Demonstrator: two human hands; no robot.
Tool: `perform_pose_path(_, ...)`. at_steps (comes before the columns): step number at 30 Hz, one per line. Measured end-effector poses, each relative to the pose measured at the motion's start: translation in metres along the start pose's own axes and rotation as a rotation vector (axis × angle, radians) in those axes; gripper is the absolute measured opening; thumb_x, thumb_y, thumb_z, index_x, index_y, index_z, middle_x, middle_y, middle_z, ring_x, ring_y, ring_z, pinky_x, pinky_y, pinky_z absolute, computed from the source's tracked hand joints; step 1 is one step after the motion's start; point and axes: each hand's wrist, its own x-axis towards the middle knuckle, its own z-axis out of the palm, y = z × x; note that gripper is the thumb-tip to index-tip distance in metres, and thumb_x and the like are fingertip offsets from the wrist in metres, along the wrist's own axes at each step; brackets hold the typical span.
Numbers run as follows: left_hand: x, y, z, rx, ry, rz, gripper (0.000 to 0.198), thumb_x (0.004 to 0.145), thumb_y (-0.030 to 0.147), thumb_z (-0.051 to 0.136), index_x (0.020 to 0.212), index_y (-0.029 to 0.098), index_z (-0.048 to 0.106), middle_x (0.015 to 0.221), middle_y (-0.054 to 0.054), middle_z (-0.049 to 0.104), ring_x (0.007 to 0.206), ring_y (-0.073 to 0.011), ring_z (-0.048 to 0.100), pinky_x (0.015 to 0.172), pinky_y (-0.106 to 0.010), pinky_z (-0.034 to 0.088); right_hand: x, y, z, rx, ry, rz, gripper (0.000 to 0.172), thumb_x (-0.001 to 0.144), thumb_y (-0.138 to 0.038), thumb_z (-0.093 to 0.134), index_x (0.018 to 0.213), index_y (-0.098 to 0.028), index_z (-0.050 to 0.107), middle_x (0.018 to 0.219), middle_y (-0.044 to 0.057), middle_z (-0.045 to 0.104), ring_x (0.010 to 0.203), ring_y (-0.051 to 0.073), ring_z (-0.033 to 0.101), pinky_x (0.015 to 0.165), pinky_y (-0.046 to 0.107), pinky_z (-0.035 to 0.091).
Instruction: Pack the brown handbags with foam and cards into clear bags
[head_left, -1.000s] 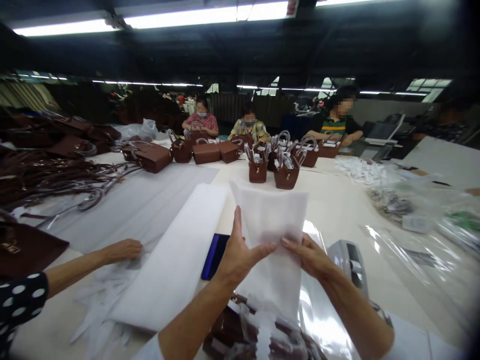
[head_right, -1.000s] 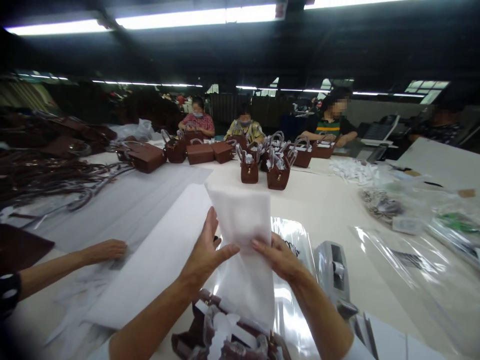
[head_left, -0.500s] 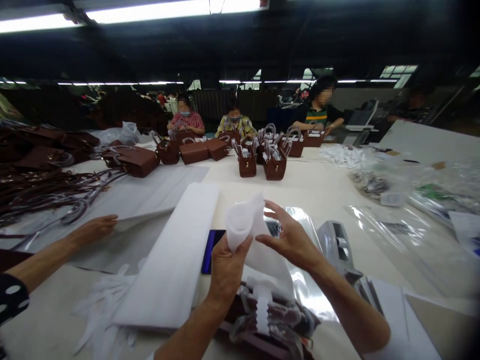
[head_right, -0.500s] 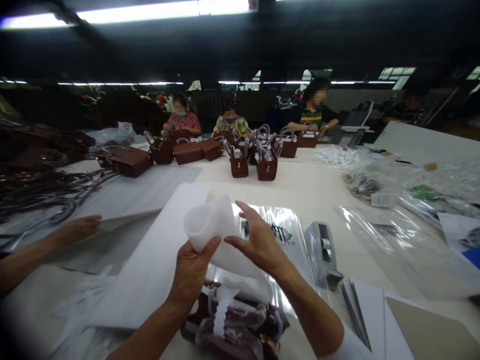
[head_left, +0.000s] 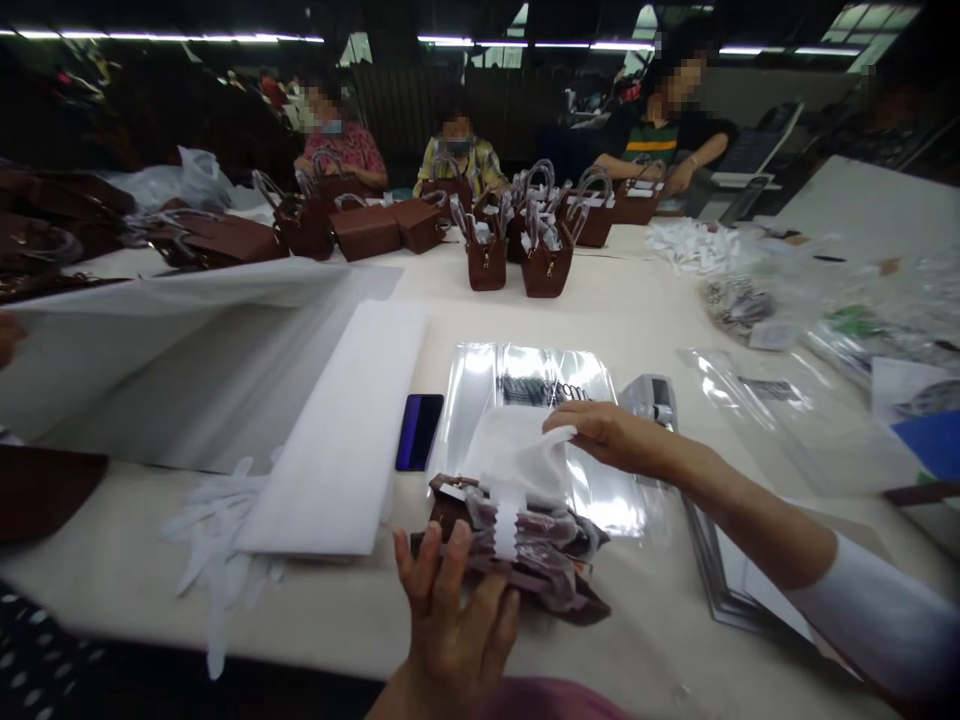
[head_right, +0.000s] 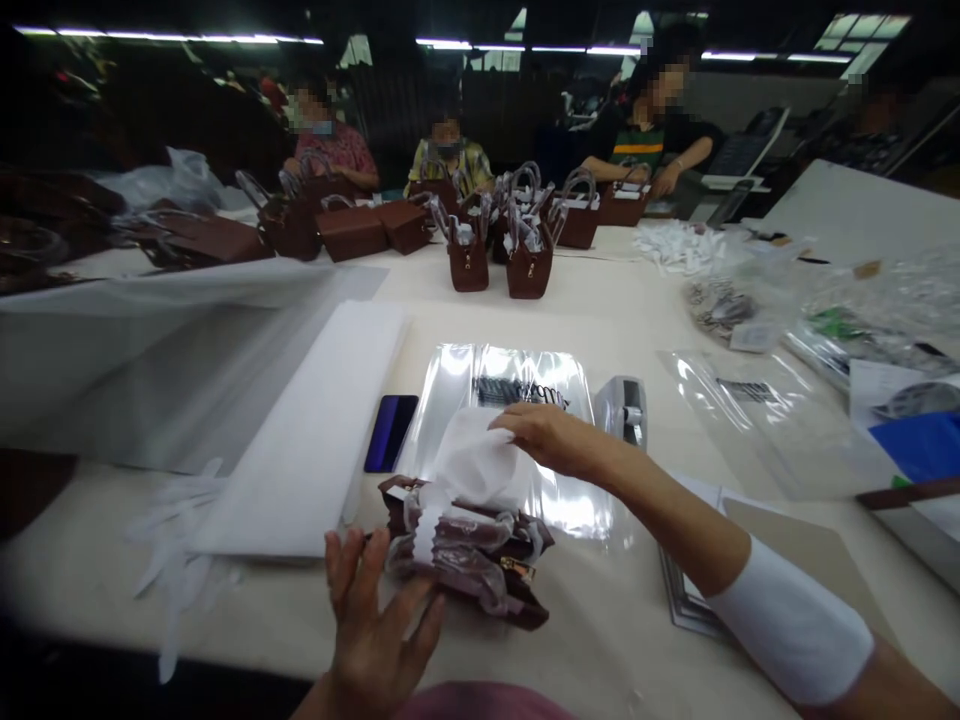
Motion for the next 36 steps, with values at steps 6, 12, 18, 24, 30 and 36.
perform_pose_path(6, -0.003, 0.001, 0.031, 0.131, -0.022, -0.127, 0.053, 0.073, 0.027, 0.063, 0.12, 0.008, 0.046, 0.144, -0.023, 0.011, 0.13, -0.0409, 0.019, 0.1, -0.055, 0.027, -0.004, -0.004, 0.021, -0.455, -0.095, -0.17, 0.026, 0.082, 0.0, 0.039, 0.095, -0.017, 0.053, 0.088, 0.006, 0.055, 0.079, 0.015, 0.049, 0.056, 0.025, 0.04)
perform_pose_path(12, 0.01, 0.008, 0.036, 0.063, -0.042, -0.254, 0.074, 0.068, 0.04, 0.067, 0.128, 0.008, 0.036, 0.144, -0.025, 0.008, 0.13, -0.0407, 0.016, 0.102, -0.055, 0.023, 0.0, -0.026, 0.031, -0.555, -0.104, -0.296, 0.016, 0.087, -0.009, 0.039, 0.095, -0.018, 0.05, 0.086, 0.005, 0.053, 0.08, 0.016, 0.045, 0.054, 0.024, 0.041)
perform_pose_path(18, 0.023, 0.015, 0.041, -0.003, -0.005, -0.374, 0.055, 0.069, 0.031, 0.066, 0.117, 0.012, 0.048, 0.142, -0.021, 0.016, 0.127, -0.0372, 0.026, 0.099, -0.054, 0.031, 0.009, -0.025, 0.032, -0.434, -0.125, -0.409, 0.017, 0.089, -0.015, 0.04, 0.095, -0.017, 0.055, 0.091, 0.007, 0.058, 0.091, 0.018, 0.051, 0.063, 0.029, 0.048)
perform_pose_path(24, 0.022, 0.008, 0.045, -0.073, 0.02, -0.385, 0.034, 0.077, 0.019, 0.057, 0.111, 0.016, 0.053, 0.139, -0.016, 0.027, 0.124, -0.0322, 0.034, 0.097, -0.05, 0.036, -0.048, -0.039, 0.043, -0.076, 0.291, 0.011, 0.061, 0.081, -0.043, 0.053, 0.133, -0.017, 0.034, 0.129, 0.014, 0.045, 0.119, 0.027, 0.042, 0.096, 0.046, 0.04)
perform_pose_path(30, 0.023, 0.002, 0.048, -0.072, 0.009, -0.35, 0.045, 0.077, 0.024, 0.059, 0.12, 0.02, 0.047, 0.141, -0.014, 0.026, 0.128, -0.033, 0.027, 0.102, -0.051, 0.028, -0.081, -0.063, 0.117, -0.055, 0.332, 0.345, 0.09, 0.065, -0.054, 0.066, 0.135, -0.017, 0.024, 0.125, 0.018, 0.047, 0.113, 0.033, 0.046, 0.091, 0.052, 0.039)
perform_pose_path(36, 0.022, 0.006, 0.037, -0.018, -0.058, -0.268, 0.042, 0.078, 0.026, 0.059, 0.117, 0.016, 0.049, 0.146, -0.016, 0.015, 0.132, -0.0391, 0.014, 0.103, -0.058, 0.021, -0.069, -0.055, 0.151, -0.095, 0.537, 0.388, 0.035, 0.075, -0.034, 0.058, 0.106, -0.021, 0.049, 0.103, 0.01, 0.059, 0.097, 0.026, 0.054, 0.081, 0.042, 0.043)
